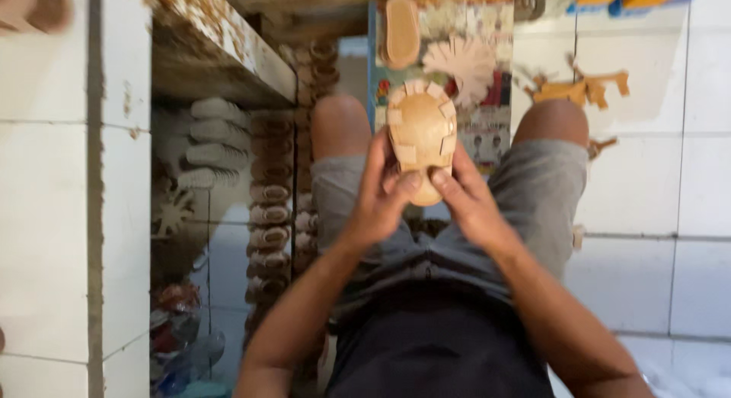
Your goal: The person assembles a wooden sandal by wrapping a pre-cut leather strap around a wooden last. They repeatedly adjust the strap, fold its ends, and inspect the fit. The person also picks up and sets aside other wooden pieces and a finished sandal.
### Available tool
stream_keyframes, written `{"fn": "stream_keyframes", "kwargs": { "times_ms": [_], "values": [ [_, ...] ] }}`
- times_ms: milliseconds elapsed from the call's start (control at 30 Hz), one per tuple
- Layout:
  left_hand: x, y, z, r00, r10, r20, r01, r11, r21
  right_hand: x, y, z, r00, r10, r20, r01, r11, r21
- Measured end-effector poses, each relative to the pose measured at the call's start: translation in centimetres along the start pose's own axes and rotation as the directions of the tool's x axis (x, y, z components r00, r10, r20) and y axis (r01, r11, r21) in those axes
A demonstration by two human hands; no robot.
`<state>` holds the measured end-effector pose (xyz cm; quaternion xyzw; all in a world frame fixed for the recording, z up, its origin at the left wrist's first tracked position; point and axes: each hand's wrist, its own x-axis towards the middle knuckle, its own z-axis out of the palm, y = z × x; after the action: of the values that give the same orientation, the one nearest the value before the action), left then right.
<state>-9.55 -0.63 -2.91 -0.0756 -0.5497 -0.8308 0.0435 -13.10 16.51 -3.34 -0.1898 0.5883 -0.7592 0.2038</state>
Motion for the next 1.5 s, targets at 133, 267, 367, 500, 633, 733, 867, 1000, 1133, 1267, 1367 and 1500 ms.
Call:
{"fn": "stream_keyframes", "kwargs": {
  "times_ms": [133, 267, 367, 500, 633, 733, 867, 1000, 1133, 1267, 1367, 1500],
  "values": [
    [-0.6, -0.9, -1.6, 0.987, -0.159, 0.028, 0.16, 0.986, -0.041, -0.5, -1.3, -1.6, 0.98, 0.112, 0.166, -0.16, 0.937, 0.312],
    [-2.5, -3.8, -0.7, 0.978, -0.194, -0.076, 0.202, 0.972, 0.12, -1.0, 0.4, -1.0, 0.934, 0.355, -0.031, -0.356, 0.933, -0.054],
    [-5.0, -5.6, -0.6, 0.966, -0.237, -0.099, 0.252, 0.951, 0.181, -3.1, 2.1, -0.2, 0.959, 0.267, -0.098, -0.282, 0.938, -0.204],
    [-7.5, -6.2, -1.5, 0.905, -0.426, 0.02, 0.425, 0.898, -0.114, -5.7, 2.8, -1.8, 0.892, 0.446, 0.067, -0.438, 0.893, -0.106],
    [-9.3, -6.2, -0.8, 0.888, -0.46, 0.026, 0.458, 0.887, 0.065, -6.5, 4.1, -2.5, 0.823, 0.569, 0.008, -0.556, 0.801, 0.221],
    [-9.5, -6.5, -0.8, 0.899, -0.435, 0.058, 0.425, 0.895, 0.133, -6.7, 5.4, -2.6, 0.853, 0.506, -0.126, -0.515, 0.856, -0.045],
    [-8.9, -7.3, -2.0, 0.811, -0.548, 0.207, 0.582, 0.793, -0.18, -7.7, 6.4, -3.3, 0.853, 0.503, -0.141, -0.516, 0.853, -0.073],
    [-8.3, -8.4, -2.0, 0.824, -0.555, 0.111, 0.565, 0.791, -0.235, -8.0, 6.2, -3.9, 0.811, 0.579, -0.083, -0.555, 0.807, 0.2],
    [-8.7, -9.3, -1.1, 0.86, -0.504, 0.084, 0.511, 0.843, -0.169, -7.5, 4.9, -4.7, 0.793, 0.608, 0.019, -0.563, 0.721, 0.404],
    [-9.1, -9.6, -0.1, 0.877, -0.473, 0.085, 0.48, 0.872, -0.099, -7.2, 4.2, -4.9, 0.732, 0.681, -0.009, -0.645, 0.697, 0.313],
    [-8.8, -9.0, 0.2, 0.869, -0.483, 0.103, 0.49, 0.87, -0.052, -7.5, 3.9, -4.2, 0.81, 0.577, -0.101, -0.576, 0.816, 0.044],
    [-7.6, -7.0, -0.3, 0.824, -0.534, 0.19, 0.548, 0.836, -0.032, -8.0, 2.1, -3.7, 0.884, 0.464, -0.06, -0.468, 0.872, -0.143]
  ]
}}
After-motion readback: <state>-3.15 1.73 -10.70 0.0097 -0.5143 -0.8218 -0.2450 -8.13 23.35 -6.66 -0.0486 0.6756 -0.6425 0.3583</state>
